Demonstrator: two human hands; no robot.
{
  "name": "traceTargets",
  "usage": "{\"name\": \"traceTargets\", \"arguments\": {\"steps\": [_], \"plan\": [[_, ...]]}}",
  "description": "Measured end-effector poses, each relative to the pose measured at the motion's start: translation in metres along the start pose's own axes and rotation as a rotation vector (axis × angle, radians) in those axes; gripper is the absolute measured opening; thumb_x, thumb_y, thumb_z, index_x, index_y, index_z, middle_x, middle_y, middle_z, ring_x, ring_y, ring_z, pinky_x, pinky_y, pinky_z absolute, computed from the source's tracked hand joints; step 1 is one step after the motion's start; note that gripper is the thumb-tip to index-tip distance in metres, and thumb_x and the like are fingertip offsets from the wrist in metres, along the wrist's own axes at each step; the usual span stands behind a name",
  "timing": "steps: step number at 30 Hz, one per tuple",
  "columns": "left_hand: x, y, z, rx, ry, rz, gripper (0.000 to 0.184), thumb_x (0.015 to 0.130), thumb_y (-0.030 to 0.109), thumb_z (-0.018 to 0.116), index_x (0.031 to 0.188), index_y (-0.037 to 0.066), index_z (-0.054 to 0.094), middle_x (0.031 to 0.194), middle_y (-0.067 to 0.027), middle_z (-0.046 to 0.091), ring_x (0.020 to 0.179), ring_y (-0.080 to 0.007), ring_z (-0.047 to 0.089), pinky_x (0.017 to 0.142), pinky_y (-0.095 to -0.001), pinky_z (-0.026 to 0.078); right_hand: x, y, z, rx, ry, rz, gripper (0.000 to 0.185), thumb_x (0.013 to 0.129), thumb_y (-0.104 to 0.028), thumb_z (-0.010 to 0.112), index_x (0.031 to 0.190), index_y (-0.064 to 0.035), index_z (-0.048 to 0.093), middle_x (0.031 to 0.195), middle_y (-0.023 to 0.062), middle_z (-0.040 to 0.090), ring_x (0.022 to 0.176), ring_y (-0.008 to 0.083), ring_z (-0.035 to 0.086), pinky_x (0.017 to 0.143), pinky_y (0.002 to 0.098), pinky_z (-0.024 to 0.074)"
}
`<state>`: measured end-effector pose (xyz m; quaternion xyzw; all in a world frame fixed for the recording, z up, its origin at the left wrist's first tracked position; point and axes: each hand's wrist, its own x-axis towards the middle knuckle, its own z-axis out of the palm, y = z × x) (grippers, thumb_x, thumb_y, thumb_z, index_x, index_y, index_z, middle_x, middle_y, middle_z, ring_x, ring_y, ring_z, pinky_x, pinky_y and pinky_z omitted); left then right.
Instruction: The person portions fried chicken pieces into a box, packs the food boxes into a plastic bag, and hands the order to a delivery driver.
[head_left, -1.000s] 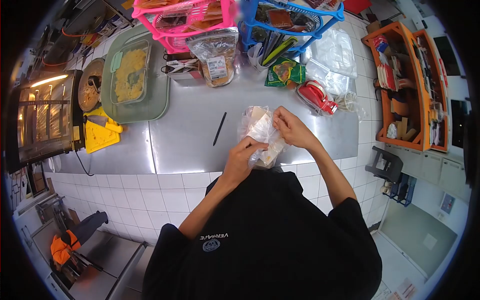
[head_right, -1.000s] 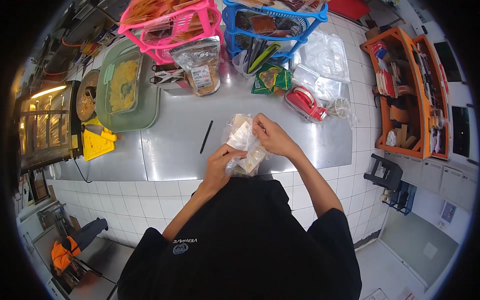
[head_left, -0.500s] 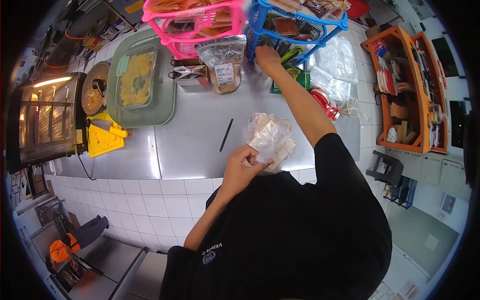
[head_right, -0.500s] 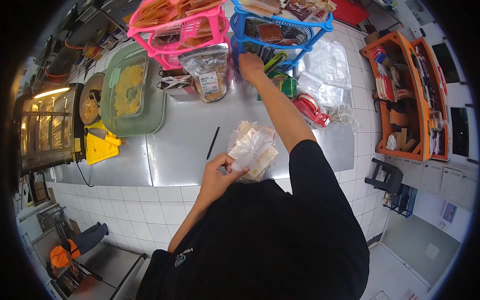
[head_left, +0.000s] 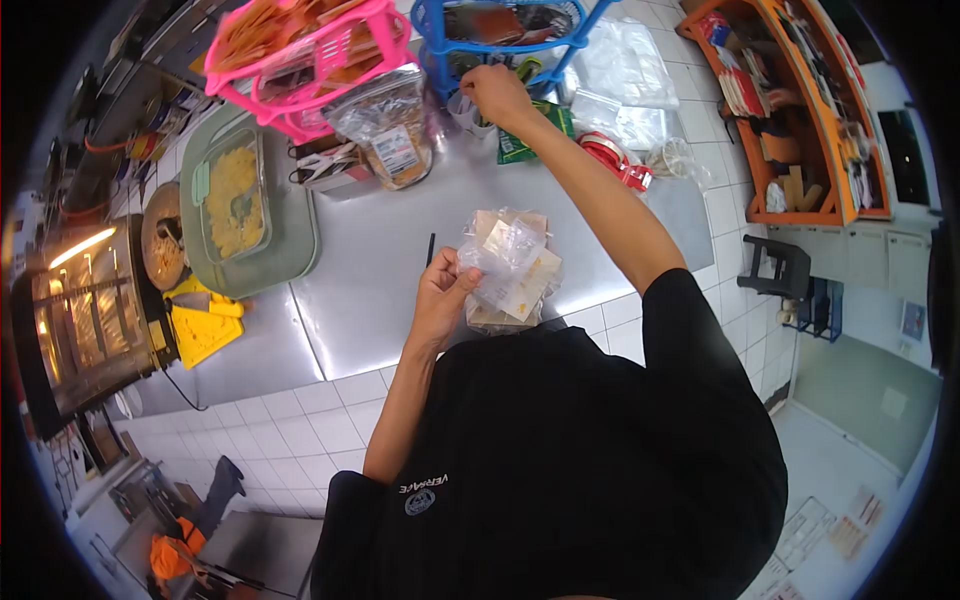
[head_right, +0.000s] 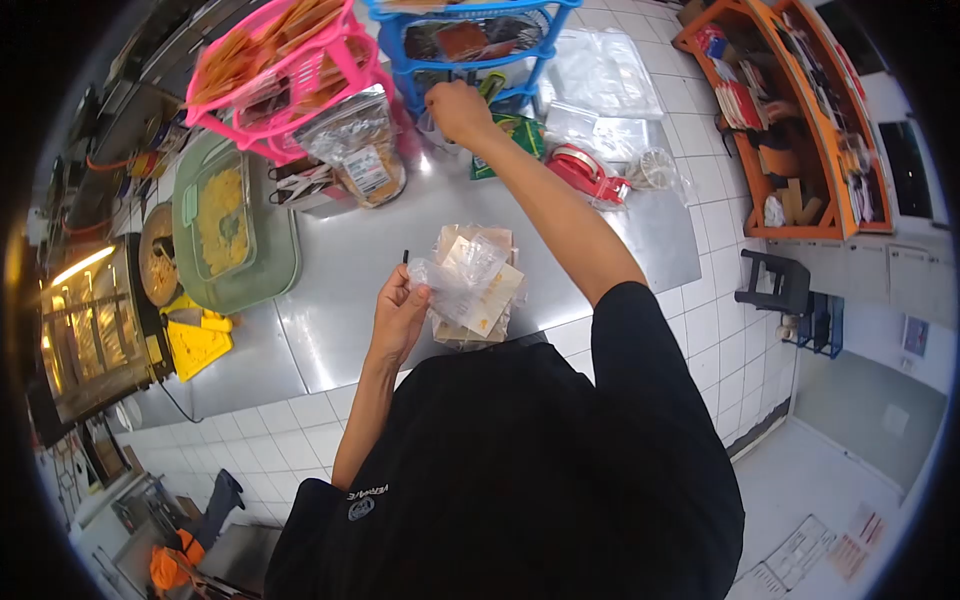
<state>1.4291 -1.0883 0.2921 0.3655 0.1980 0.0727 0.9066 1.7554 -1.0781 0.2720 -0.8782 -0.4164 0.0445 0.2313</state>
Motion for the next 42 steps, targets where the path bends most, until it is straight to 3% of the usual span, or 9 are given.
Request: {"name": "traceTargets", "arguments": {"steps": [8,14,16,21,27,31,35,38,42], "plan": [[0.006,0.023,0.03,0.651,0.079,-0.033,0.024,0.087,0.017,0.075,0.103,0.003,0.063,0.089,-0.0024,0.065,0.075,-0.0099,0.058,0.061,-0.0283,0.045,-0.094,-0.001,-0.079,0.835,0.124,0.325,0.013,0.092,-0.011,0.065,0.095,0.0019,0.062,0.098,0.0156,0.072,0.086,0.0229,0.07,0.075,0.0306,0.0554],[0.0,0.041,0.079,1.336,0.136,0.278,0.022,0.083,0.02,0.075,0.093,0.001,0.07,0.082,-0.0077,0.057,0.071,-0.0247,0.054,0.067,-0.0344,0.043,-0.197,0.061,-0.131,1.313,0.195,0.36,0.01,0.099,-0.01,0.056,0.096,-0.0026,0.049,0.119,0.027,0.062,0.11,0.0326,0.064,0.089,0.0402,0.0568],[0.001,0.039,0.098,1.542,0.189,0.51,0.018,0.08,0.011,0.073,0.094,-0.001,0.07,0.086,-0.0116,0.049,0.077,-0.0278,0.051,0.077,-0.0405,0.042,-0.224,0.087,-0.158,1.302,0.227,0.4,0.011,0.099,-0.009,0.054,0.097,-0.0011,0.048,0.118,0.0278,0.062,0.109,0.0333,0.065,0.089,0.0398,0.0574],[-0.002,0.021,0.126,1.565,0.325,0.481,0.019,0.08,-0.002,0.065,0.098,0.0,0.068,0.098,-0.0133,0.054,0.088,-0.0296,0.056,0.081,-0.0395,0.045,-0.278,0.176,-0.231,1.22,0.299,0.451,0.01,0.1,-0.008,0.051,0.097,-0.0016,0.044,0.111,0.0255,0.064,0.11,0.0358,0.064,0.091,0.0413,0.0571],[0.0,-0.002,0.129,1.373,0.505,0.274,0.022,0.083,-0.002,0.062,0.105,0.001,0.06,0.103,-0.0138,0.06,0.099,-0.0276,0.059,0.085,-0.0356,0.047,-0.321,0.292,-0.246,1.428,0.088,0.648,0.004,0.099,-0.008,0.052,0.101,-0.0054,0.049,0.079,0.0044,0.054,0.07,0.0165,0.058,0.064,0.0289,0.0505],[0.013,0.006,0.185,1.674,0.711,0.024,0.022,0.082,0.002,0.068,0.102,0.003,0.058,0.097,-0.0131,0.061,0.102,-0.0295,0.057,0.09,-0.0366,0.044,-0.306,0.282,-0.211,0.47,-0.013,0.459,0.035,0.09,-0.014,0.064,0.123,-0.0071,0.054,0.066,0.0017,0.044,0.06,0.0126,0.046,0.058,0.0285,0.0414],[0.001,0.009,0.221,2.175,0.554,0.052,0.035,0.075,-0.004,0.07,0.107,0.005,0.059,0.115,-0.0139,0.053,0.108,-0.0333,0.052,0.094,-0.044,0.042,-0.301,0.3,-0.172,0.297,0.116,0.347,0.03,0.088,-0.015,0.071,0.115,-0.0032,0.064,0.077,0.0071,0.055,0.06,0.0148,0.048,0.057,0.0299,0.0419],[0.065,-0.024,0.288,1.766,0.189,0.347,0.05,0.075,0.0,0.07,0.124,0.007,0.058,0.134,-0.0155,0.052,0.127,-0.0364,0.046,0.108,-0.0424,0.037,-0.299,0.293,-0.179,0.307,0.225,0.253,0.016,0.091,-0.011,0.066,0.104,-0.0008,0.069,0.09,0.0104,0.062,0.062,0.0181,0.054,0.056,0.0301,0.0419],[0.21,-0.161,0.303,1.409,-0.17,0.628,0.043,0.082,0.016,0.072,0.121,0.002,0.06,0.124,-0.0163,0.06,0.117,-0.0343,0.055,0.1,-0.0404,0.045,-0.297,0.293,-0.183,0.359,0.311,0.183,0.013,0.091,-0.01,0.064,0.101,-0.0018,0.069,0.1,0.0127,0.065,0.078,0.0267,0.063,0.066,0.0338,0.0491]]}}
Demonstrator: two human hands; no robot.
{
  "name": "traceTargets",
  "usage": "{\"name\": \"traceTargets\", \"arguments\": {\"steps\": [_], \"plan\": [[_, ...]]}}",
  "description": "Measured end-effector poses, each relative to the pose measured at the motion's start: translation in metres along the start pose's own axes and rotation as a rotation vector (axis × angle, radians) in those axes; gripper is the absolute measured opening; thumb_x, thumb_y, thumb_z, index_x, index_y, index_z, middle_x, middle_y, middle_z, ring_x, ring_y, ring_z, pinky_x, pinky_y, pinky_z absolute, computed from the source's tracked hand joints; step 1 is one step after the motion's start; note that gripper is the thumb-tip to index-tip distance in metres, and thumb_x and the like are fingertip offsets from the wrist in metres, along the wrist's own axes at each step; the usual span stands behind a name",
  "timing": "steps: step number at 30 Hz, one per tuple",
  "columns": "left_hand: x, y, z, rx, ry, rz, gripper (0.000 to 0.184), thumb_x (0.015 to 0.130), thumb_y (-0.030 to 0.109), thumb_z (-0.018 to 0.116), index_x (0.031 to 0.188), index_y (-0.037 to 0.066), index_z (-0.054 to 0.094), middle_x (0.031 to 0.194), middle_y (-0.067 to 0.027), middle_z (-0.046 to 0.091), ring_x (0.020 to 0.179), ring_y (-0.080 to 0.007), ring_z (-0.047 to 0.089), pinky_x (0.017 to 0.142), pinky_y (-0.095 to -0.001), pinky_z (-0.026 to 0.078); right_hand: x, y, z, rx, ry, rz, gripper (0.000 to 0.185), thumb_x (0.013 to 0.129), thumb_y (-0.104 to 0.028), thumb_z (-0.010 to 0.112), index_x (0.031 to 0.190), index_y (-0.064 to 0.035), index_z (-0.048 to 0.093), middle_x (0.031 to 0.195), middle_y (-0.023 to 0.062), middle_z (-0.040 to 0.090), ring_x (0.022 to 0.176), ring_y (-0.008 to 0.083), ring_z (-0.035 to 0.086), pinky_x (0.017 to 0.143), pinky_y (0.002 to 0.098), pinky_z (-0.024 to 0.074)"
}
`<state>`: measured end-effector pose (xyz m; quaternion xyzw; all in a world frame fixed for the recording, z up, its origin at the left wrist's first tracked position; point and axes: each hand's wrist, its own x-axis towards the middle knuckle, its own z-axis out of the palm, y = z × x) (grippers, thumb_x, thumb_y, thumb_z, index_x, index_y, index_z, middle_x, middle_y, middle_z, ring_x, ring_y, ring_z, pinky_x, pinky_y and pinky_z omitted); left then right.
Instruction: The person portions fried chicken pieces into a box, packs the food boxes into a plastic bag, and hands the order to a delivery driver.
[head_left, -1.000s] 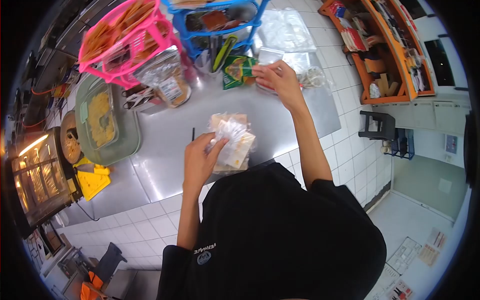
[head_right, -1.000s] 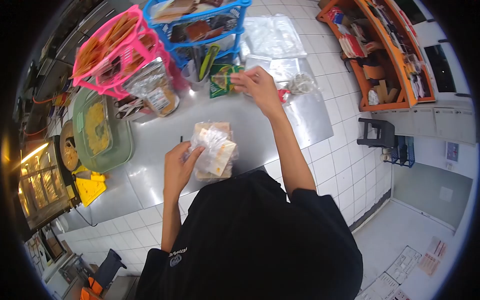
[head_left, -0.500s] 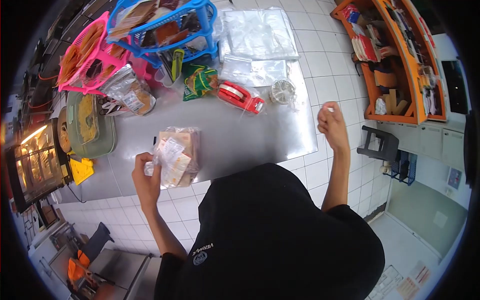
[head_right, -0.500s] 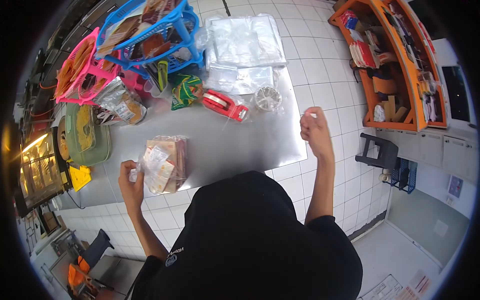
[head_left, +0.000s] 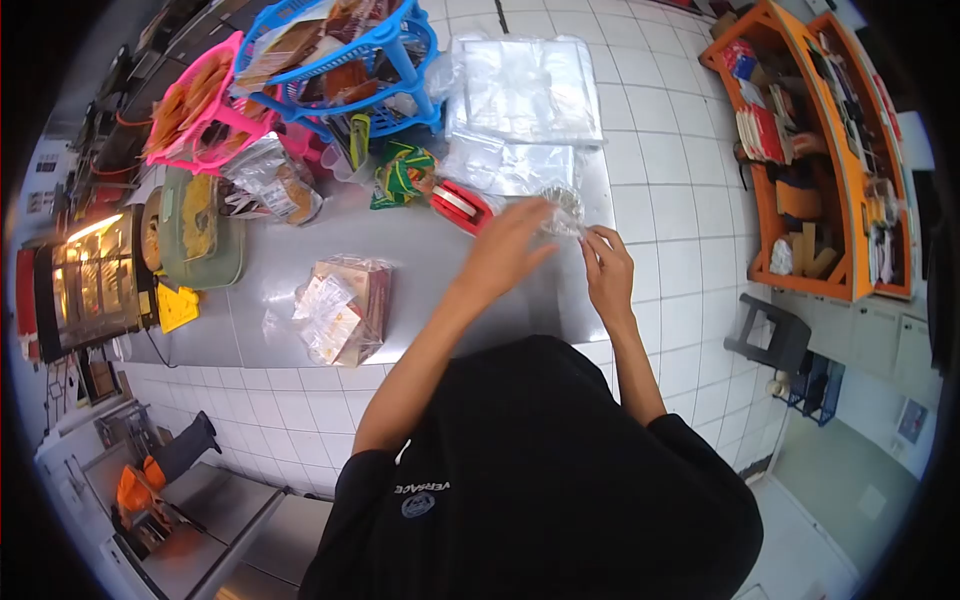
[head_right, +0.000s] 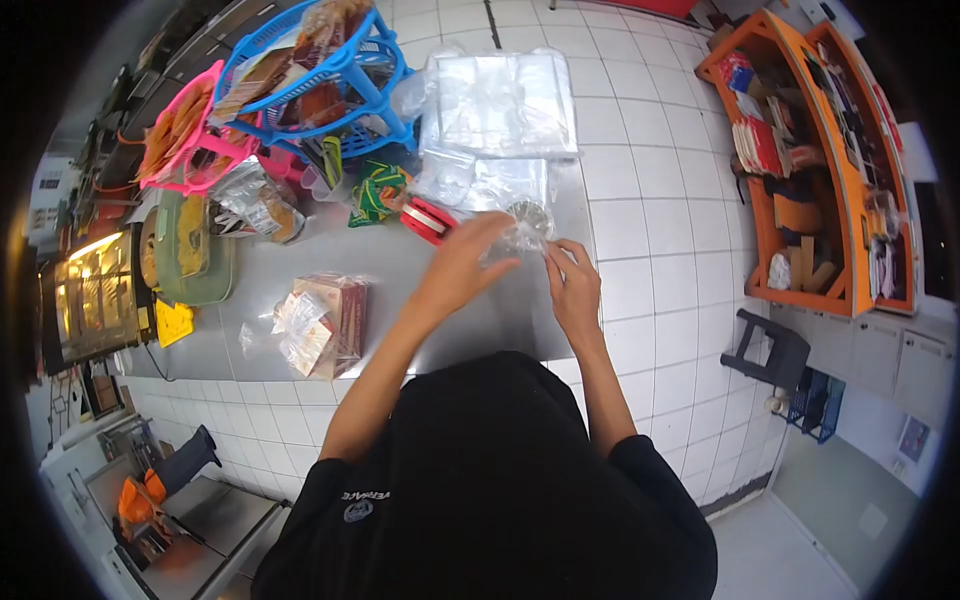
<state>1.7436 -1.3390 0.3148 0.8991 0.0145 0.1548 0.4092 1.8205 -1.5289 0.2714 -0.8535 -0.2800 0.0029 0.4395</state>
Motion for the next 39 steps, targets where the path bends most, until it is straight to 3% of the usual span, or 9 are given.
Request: {"name": "traceTargets", "arguments": {"steps": [7,15,21,25,27,32,33,37,39], "plan": [[0.006,-0.026,0.041,-0.276,-0.014,-0.235,0.017,0.088,0.017,0.067,0.096,0.002,0.07,0.097,-0.0118,0.069,0.092,-0.0225,0.064,0.081,-0.0343,0.049,0.012,0.001,-0.004,0.486,-0.1,0.359,0.013,0.097,-0.01,0.06,0.104,-0.001,0.064,0.099,0.0034,0.064,0.074,0.006,0.053,0.057,0.0219,0.0414],[-0.017,0.007,0.032,-0.878,0.084,-0.332,0.023,0.098,0.022,0.059,0.103,0.001,0.067,0.088,-0.0049,0.066,0.083,-0.0087,0.058,0.074,-0.027,0.047,0.022,-0.056,-0.043,0.367,-0.536,0.201,0.009,0.096,-0.008,0.06,0.097,-0.0007,0.065,0.086,-0.0001,0.065,0.062,0.0024,0.045,0.05,0.0217,0.0356],[-0.07,0.006,-0.019,-0.776,-0.096,-0.273,0.021,0.095,0.02,0.062,0.105,0.002,0.061,0.096,-0.005,0.062,0.088,-0.0109,0.056,0.079,-0.0277,0.046,0.019,-0.094,-0.023,0.299,-0.67,0.013,0.015,0.093,-0.006,0.061,0.107,0.0006,0.062,0.094,0.0094,0.07,0.07,0.0117,0.06,0.062,0.0262,0.0491],[-0.102,0.032,-0.065,-0.307,-0.252,-0.448,0.021,0.083,0.016,0.064,0.1,0.005,0.058,0.096,-0.011,0.061,0.095,-0.0243,0.06,0.089,-0.0395,0.044,0.006,-0.125,0.005,0.278,-0.868,0.109,0.031,0.091,-0.008,0.063,0.119,-0.0029,0.052,0.093,0.0157,0.068,0.073,0.0277,0.065,0.07,0.037,0.0515],[-0.12,0.03,-0.07,-0.161,-0.271,-0.486,0.022,0.08,0.014,0.064,0.099,0.006,0.058,0.095,-0.0123,0.061,0.097,-0.0288,0.06,0.093,-0.0435,0.042,0.006,-0.138,0.018,0.097,-0.994,-0.111,0.032,0.089,-0.011,0.062,0.119,-0.0047,0.052,0.096,0.0224,0.066,0.087,0.0398,0.066,0.073,0.0435,0.0506],[-0.161,0.028,-0.088,0.162,0.139,-0.454,0.022,0.08,0.012,0.065,0.099,0.005,0.059,0.097,-0.0123,0.061,0.099,-0.0319,0.058,0.096,-0.0443,0.04,-0.018,-0.156,0.065,0.16,-0.88,-0.228,0.015,0.089,-0.011,0.062,0.101,-0.0023,0.062,0.09,0.0187,0.063,0.085,0.0411,0.062,0.072,0.0451,0.0483],[-0.165,0.033,-0.099,0.153,0.138,-0.467,0.022,0.08,0.012,0.065,0.099,0.005,0.059,0.097,-0.0123,0.061,0.099,-0.0319,0.058,0.096,-0.0443,0.04,-0.023,-0.16,0.073,0.158,-0.811,-0.24,0.013,0.09,-0.011,0.063,0.095,0.0007,0.062,0.086,0.0166,0.062,0.076,0.0347,0.059,0.068,0.04,0.0465],[-0.189,0.046,-0.166,0.358,0.868,-0.638,0.036,0.077,0.003,0.072,0.111,0.003,0.059,0.108,-0.0134,0.062,0.104,-0.0328,0.058,0.1,-0.0409,0.039,-0.032,-0.172,0.098,0.245,-0.767,-0.117,0.02,0.095,-0.015,0.061,0.085,0.0029,0.061,0.075,0.0093,0.059,0.064,0.0168,0.052,0.061,0.0307,0.0412],[-0.191,0.04,-0.197,0.629,0.874,-0.689,0.037,0.077,0.005,0.071,0.112,0.003,0.059,0.113,-0.0138,0.061,0.104,-0.0304,0.058,0.099,-0.0413,0.041,-0.034,-0.183,0.102,0.273,-0.849,0.019,0.021,0.096,-0.016,0.059,0.084,0.0019,0.061,0.072,0.006,0.058,0.062,0.0124,0.05,0.059,0.0293,0.0394]]}}
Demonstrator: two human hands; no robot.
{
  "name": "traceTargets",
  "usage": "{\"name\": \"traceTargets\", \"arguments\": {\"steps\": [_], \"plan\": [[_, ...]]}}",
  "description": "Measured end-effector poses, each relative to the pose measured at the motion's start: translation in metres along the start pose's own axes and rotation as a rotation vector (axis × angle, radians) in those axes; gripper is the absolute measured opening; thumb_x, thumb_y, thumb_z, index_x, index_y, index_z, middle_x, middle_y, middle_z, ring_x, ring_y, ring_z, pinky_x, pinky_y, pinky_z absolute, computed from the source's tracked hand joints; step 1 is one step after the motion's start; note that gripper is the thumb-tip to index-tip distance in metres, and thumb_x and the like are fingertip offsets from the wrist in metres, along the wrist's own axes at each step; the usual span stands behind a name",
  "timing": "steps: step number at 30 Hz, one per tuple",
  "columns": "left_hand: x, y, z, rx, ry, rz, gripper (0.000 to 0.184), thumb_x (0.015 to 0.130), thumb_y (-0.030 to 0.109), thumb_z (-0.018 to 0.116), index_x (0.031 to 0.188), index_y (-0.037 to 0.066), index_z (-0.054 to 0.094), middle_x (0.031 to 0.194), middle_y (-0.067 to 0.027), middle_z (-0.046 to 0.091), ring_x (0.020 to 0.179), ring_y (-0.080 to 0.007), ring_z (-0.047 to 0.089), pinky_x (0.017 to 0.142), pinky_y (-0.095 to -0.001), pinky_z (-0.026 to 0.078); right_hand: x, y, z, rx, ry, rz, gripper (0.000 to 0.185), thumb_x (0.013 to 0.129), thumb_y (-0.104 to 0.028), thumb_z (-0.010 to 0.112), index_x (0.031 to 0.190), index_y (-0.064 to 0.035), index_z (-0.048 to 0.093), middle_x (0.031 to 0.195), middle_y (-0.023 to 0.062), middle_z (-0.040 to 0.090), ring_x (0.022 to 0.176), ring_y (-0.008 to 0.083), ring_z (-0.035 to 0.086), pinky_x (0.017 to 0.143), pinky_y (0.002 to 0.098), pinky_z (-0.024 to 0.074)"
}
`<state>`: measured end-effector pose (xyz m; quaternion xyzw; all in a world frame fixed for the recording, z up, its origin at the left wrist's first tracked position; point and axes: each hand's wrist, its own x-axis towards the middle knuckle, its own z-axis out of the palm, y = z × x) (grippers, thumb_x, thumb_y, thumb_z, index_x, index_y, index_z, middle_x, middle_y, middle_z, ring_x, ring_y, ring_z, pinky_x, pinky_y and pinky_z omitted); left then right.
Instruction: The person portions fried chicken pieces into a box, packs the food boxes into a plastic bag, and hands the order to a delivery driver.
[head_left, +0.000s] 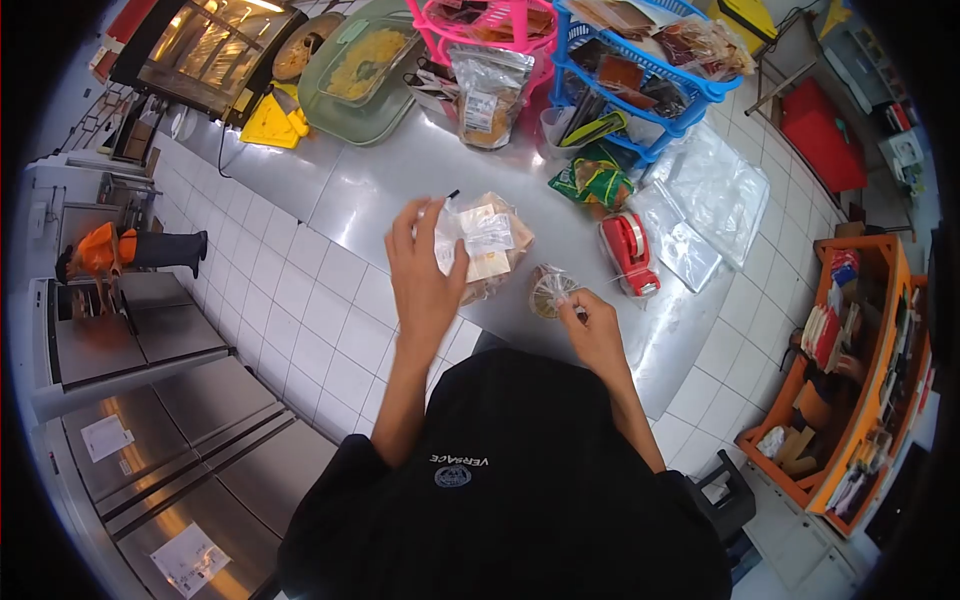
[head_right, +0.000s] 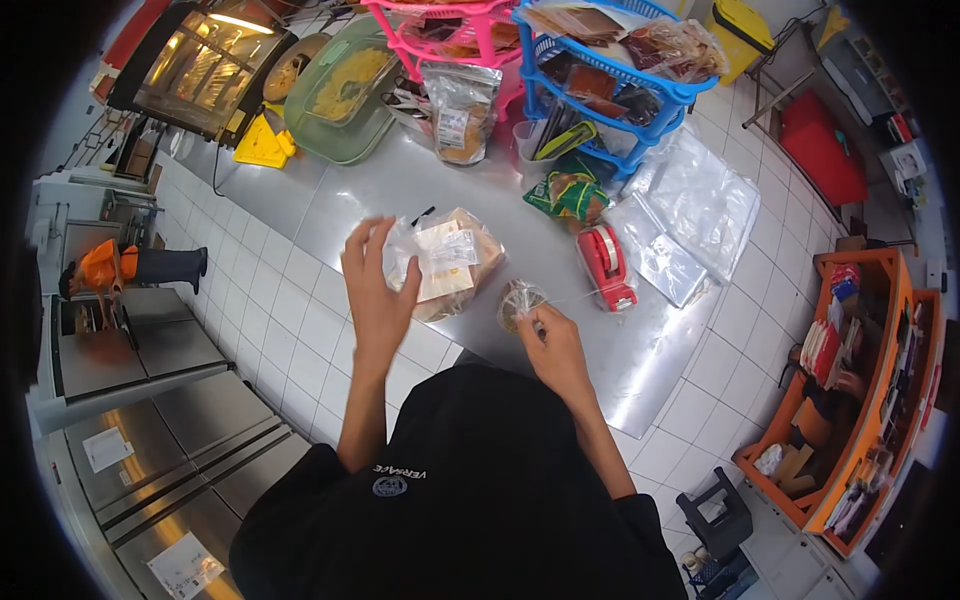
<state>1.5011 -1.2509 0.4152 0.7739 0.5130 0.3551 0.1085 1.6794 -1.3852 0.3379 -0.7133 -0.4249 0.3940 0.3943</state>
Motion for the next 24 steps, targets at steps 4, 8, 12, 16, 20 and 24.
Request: {"name": "traceTargets", "arguments": {"steps": [4,8,12,16,20,24], "plan": [[0.024,-0.056,-0.001,0.066,-0.256,0.192,0.033,0.076,0.005,0.071,0.108,0.003,0.062,0.104,-0.0134,0.063,0.098,-0.0276,0.06,0.1,-0.0417,0.04,0.014,0.022,0.016,0.267,-0.033,0.042,0.022,0.098,-0.019,0.054,0.089,-0.0012,0.065,0.069,-0.0012,0.056,0.052,0.0036,0.04,0.048,0.0238,0.0323],[0.044,-0.066,0.01,-0.176,-0.647,0.183,0.02,0.075,0.009,0.07,0.092,0.001,0.063,0.086,-0.0115,0.064,0.08,-0.0233,0.062,0.087,-0.0381,0.047,0.015,0.0,0.011,0.556,-0.144,0.238,0.023,0.099,-0.015,0.049,0.108,-0.0004,0.065,0.075,0.0,0.061,0.047,0.0004,0.033,0.041,0.0192,0.0254],[0.029,-0.057,0.051,-0.517,-0.885,-0.065,0.021,0.077,0.017,0.068,0.083,-0.002,0.061,0.073,-0.0112,0.063,0.067,-0.0181,0.06,0.061,-0.0324,0.046,0.014,0.001,0.016,0.628,-0.189,0.241,0.037,0.097,-0.007,0.042,0.129,-0.0022,0.059,0.083,0.0004,0.065,0.05,-0.0012,0.032,0.043,0.0166,0.0255],[0.013,-0.028,0.068,-0.392,-0.922,-0.135,0.024,0.082,0.023,0.067,0.082,-0.001,0.063,0.066,-0.0128,0.063,0.063,-0.0194,0.06,0.058,-0.033,0.045,0.015,0.005,0.026,0.565,-0.156,0.186,0.044,0.094,-0.002,0.043,0.135,-0.0054,0.057,0.092,0.0011,0.069,0.056,0.0009,0.04,0.05,0.0186,0.0356],[-0.012,-0.013,0.077,-0.288,-0.785,-0.013,0.033,0.085,0.03,0.068,0.09,-0.001,0.063,0.078,-0.0177,0.067,0.068,-0.0278,0.064,0.065,-0.0377,0.049,0.021,0.021,0.038,0.341,-0.001,0.145,0.04,0.094,-0.001,0.048,0.131,-0.0056,0.061,0.093,0.0017,0.069,0.066,0.0038,0.05,0.061,0.0216,0.0438],[-0.017,-0.013,0.071,-0.371,-0.957,-0.081,0.033,0.088,0.03,0.067,0.093,-0.002,0.063,0.079,-0.018,0.066,0.071,-0.0292,0.064,0.067,-0.0376,0.049,0.025,0.024,0.045,0.425,0.119,0.145,0.032,0.093,-0.006,0.058,0.124,-0.0035,0.064,0.09,0.0054,0.068,0.08,0.0078,0.057,0.073,0.0262,0.0477]]}}
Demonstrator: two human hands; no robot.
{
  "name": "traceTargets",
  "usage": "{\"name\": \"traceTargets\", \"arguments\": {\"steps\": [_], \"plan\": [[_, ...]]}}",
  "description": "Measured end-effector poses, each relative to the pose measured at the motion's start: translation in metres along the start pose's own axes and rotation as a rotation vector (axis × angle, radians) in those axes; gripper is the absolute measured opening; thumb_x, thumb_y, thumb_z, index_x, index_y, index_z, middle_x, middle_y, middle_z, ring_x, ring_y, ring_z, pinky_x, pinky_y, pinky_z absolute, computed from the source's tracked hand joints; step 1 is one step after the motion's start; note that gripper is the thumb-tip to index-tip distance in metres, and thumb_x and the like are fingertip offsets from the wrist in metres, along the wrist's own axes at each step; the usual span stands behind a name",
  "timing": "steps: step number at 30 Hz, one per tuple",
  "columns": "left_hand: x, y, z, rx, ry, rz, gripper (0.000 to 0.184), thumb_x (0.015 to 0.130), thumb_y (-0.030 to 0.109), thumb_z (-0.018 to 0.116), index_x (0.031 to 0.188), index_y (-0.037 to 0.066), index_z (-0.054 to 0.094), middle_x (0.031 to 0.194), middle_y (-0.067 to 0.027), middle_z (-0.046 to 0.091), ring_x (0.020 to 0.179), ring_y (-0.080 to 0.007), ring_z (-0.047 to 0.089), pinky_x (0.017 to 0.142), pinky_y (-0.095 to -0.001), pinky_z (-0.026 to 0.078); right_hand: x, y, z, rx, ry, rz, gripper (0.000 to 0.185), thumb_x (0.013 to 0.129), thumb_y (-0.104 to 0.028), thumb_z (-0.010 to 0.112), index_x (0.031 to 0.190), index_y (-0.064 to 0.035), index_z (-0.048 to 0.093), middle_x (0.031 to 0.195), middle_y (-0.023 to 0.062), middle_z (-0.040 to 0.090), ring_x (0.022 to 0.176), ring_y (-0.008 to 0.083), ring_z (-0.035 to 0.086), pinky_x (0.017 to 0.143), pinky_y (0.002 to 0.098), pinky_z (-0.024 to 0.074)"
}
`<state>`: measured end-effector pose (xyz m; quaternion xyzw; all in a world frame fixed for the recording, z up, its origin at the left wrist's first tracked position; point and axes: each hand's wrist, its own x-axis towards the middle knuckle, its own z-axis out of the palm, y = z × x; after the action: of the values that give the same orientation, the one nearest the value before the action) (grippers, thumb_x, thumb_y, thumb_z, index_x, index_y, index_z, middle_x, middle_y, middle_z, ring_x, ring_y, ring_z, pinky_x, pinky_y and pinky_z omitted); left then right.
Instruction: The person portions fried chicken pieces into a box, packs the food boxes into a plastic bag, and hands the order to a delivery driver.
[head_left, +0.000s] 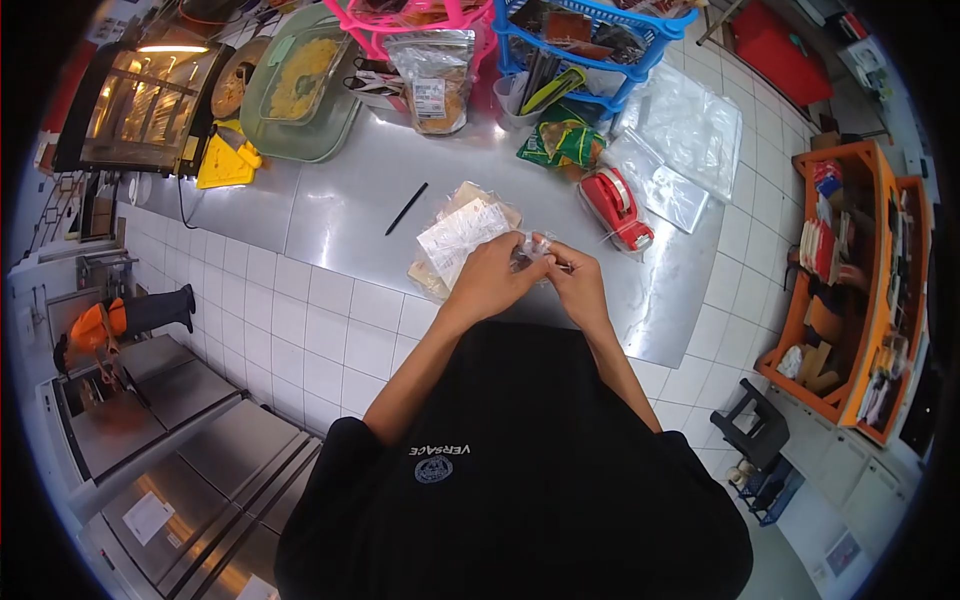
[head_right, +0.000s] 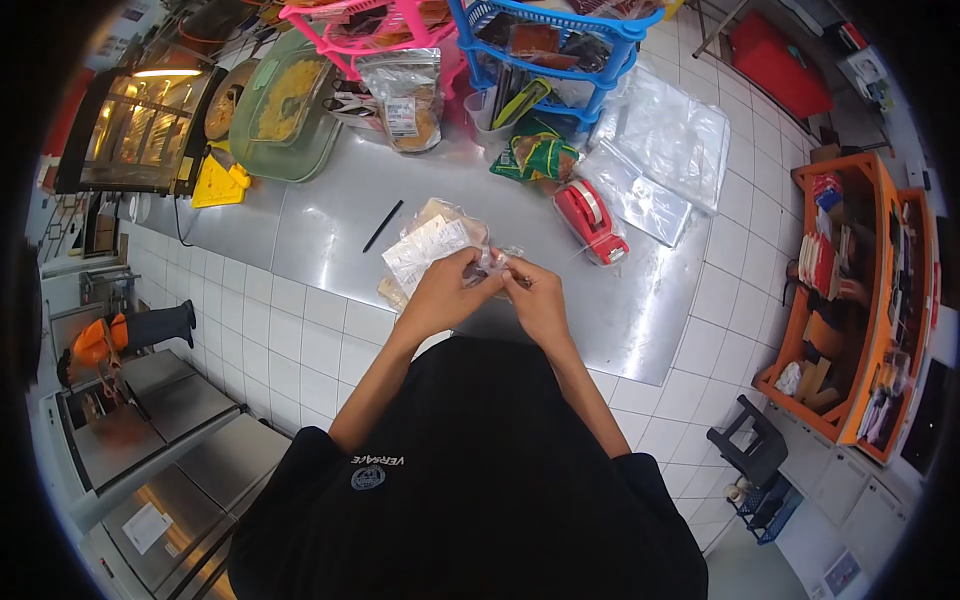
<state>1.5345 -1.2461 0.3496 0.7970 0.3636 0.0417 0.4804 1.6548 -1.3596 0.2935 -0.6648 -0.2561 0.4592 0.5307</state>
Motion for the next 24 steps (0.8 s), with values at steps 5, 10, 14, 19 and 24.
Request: {"name": "traceTargets", "arguments": {"steps": [5,10,14,19,24], "plan": [[0.007,-0.024,0.016,-0.05,0.147,0.047,0.031,0.089,0.027,0.067,0.093,-0.003,0.063,0.075,-0.0159,0.064,0.064,-0.0234,0.059,0.061,-0.0345,0.046,0.001,-0.013,0.007,-0.279,0.081,-0.27,0.022,0.091,-0.006,0.062,0.111,-0.001,0.067,0.083,0.007,0.064,0.075,0.0151,0.06,0.072,0.0279,0.0489],[0.011,-0.019,0.005,-0.344,0.022,-0.139,0.027,0.092,0.024,0.063,0.091,-0.003,0.063,0.081,-0.0141,0.07,0.071,-0.0189,0.063,0.065,-0.0321,0.047,0.002,-0.028,-0.028,0.74,0.141,0.005,0.027,0.096,-0.02,0.05,0.073,-0.0053,0.049,0.066,0.0,0.033,0.057,0.0089,0.034,0.053,0.0261,0.0304],[0.013,-0.02,0.004,-0.561,-0.117,-0.209,0.021,0.096,0.021,0.059,0.094,0.0,0.065,0.087,-0.0049,0.07,0.072,-0.0064,0.053,0.065,-0.0244,0.042,0.026,-0.027,-0.003,1.219,0.111,-0.106,0.037,0.099,-0.029,0.043,0.068,-0.0127,0.031,0.061,-0.0009,0.026,0.056,0.0122,0.027,0.055,0.0294,0.027],[0.015,-0.028,-0.005,-0.613,-0.22,-0.244,0.02,0.097,0.018,0.055,0.101,0.002,0.066,0.097,-0.004,0.069,0.087,-0.0056,0.052,0.079,-0.0232,0.041,0.038,-0.021,0.019,1.318,0.268,-0.167,0.041,0.099,-0.028,0.043,0.064,-0.014,0.027,0.058,-0.001,0.023,0.055,0.0123,0.024,0.054,0.0297,0.0256],[0.011,-0.014,-0.011,-0.592,-0.19,-0.22,0.017,0.093,0.011,0.051,0.097,-0.001,0.063,0.099,-0.0056,0.066,0.079,-0.0079,0.047,0.071,-0.0254,0.041,0.043,-0.025,0.031,1.309,0.291,-0.199,0.04,0.098,-0.028,0.044,0.064,-0.0147,0.027,0.058,-0.001,0.024,0.055,0.0131,0.025,0.054,0.0308,0.0263]]}}
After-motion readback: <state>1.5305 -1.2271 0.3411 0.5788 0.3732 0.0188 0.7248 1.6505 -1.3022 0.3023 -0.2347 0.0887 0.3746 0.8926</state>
